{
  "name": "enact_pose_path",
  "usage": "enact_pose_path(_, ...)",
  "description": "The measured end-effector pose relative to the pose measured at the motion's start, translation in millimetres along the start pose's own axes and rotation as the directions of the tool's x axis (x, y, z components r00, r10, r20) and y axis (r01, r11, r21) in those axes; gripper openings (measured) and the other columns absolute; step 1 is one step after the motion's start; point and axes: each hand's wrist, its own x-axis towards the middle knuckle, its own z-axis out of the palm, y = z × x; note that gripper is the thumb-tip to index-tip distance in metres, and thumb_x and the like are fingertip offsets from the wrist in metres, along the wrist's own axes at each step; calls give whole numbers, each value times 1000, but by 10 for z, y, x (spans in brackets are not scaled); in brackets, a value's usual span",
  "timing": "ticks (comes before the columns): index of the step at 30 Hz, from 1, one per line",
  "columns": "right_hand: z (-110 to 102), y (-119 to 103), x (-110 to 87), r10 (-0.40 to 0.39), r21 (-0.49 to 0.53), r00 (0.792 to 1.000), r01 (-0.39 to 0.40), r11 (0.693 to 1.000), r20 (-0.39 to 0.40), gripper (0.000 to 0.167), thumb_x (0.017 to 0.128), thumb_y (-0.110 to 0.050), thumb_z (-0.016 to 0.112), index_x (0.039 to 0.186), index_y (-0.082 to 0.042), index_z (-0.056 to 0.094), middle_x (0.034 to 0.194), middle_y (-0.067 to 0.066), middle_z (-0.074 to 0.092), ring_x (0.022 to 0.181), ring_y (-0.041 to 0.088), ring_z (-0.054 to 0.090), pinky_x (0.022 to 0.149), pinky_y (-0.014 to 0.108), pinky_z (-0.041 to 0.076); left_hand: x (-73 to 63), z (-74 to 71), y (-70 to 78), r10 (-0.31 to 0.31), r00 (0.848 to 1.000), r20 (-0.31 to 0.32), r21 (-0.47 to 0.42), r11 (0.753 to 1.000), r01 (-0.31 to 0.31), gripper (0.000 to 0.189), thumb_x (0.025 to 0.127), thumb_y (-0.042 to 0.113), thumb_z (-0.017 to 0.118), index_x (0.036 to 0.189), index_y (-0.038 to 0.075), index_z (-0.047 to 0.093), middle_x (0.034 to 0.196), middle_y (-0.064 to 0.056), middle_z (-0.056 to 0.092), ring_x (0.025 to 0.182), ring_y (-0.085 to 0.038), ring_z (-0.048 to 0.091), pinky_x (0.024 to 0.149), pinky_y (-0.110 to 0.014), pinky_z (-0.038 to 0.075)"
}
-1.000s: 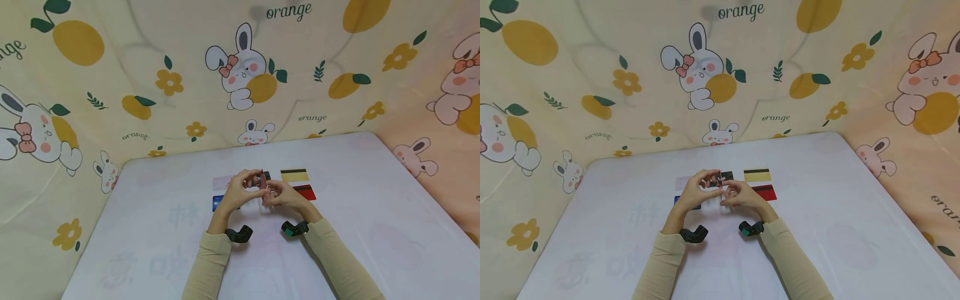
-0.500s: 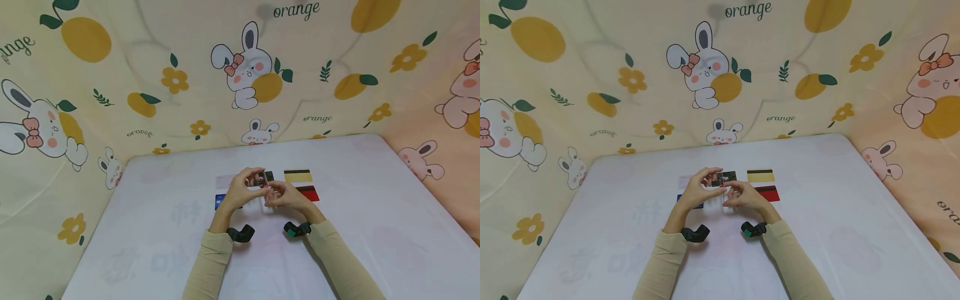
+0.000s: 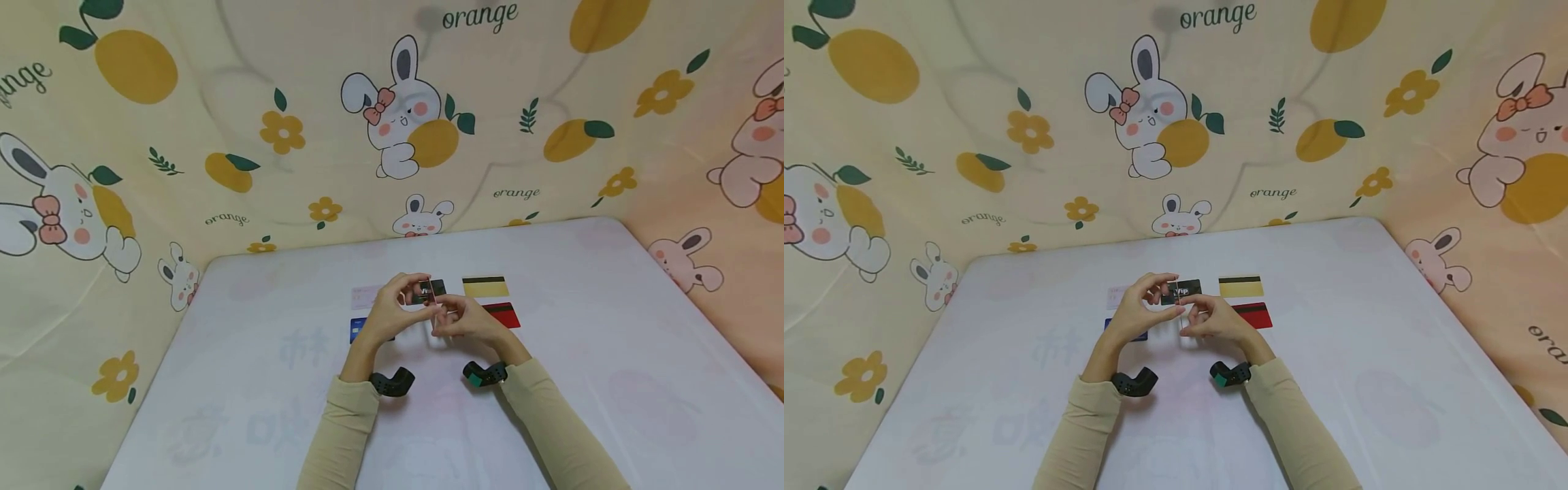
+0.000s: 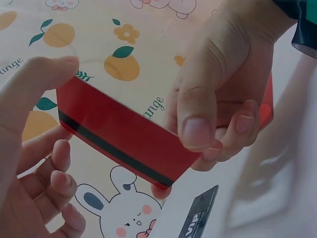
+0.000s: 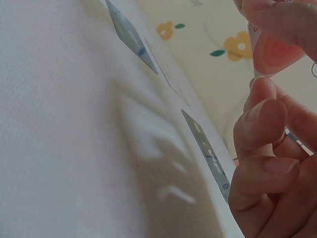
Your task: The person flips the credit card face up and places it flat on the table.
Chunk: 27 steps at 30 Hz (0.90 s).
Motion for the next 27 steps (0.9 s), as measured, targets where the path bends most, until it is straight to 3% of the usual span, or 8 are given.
enact_pose_path(6,-14,-7,-3,-3,-1,1000,3,1000,15,69,77,-13,79,135,4,46,85,-2,55,61,6,51,57,19,45,7,-11,-5,-22,1000,5,12,1000,22,52,77,16,80,125,11,61,95,-16,57,81,-33,49,74,-27,36)
enact_pose_path(12,-35,1,-10,1,-26,1000,-1,1000,11,62,78,-11,78,132,0,50,80,-3,55,58,6,51,57,20,43,1,-36,-19,-22,1000,13,25,999,22,53,76,17,81,125,9,61,94,-13,57,78,-32,48,75,-34,39)
enact_pose_path(16,-59,22,-11,-13,-44,1000,13,999,8,58,78,-9,78,130,-2,53,78,-5,56,57,5,51,57,20,43,-8,-58,-37,-32,999,23,39,999,31,52,76,17,81,124,11,61,93,-8,55,78,-27,47,73,-26,37)
enact_pose_path(21,-85,25,-12,-16,-71,1000,16,997,-7,57,77,-7,77,130,-4,55,77,-3,57,55,6,50,54,20,41,-16,-85,-54,-44,999,31,33,999,43,51,76,17,81,123,12,62,93,-7,55,77,-20,45,70,-25,36)
enact_pose_path(27,-122,20,-19,3,-108,999,-8,994,-40,58,77,-9,78,130,-5,55,77,-1,57,57,9,53,57,22,45,-18,-102,-80,-43,998,45,25,999,42,52,76,16,81,124,11,61,94,-13,55,77,-13,42,68,-22,34)
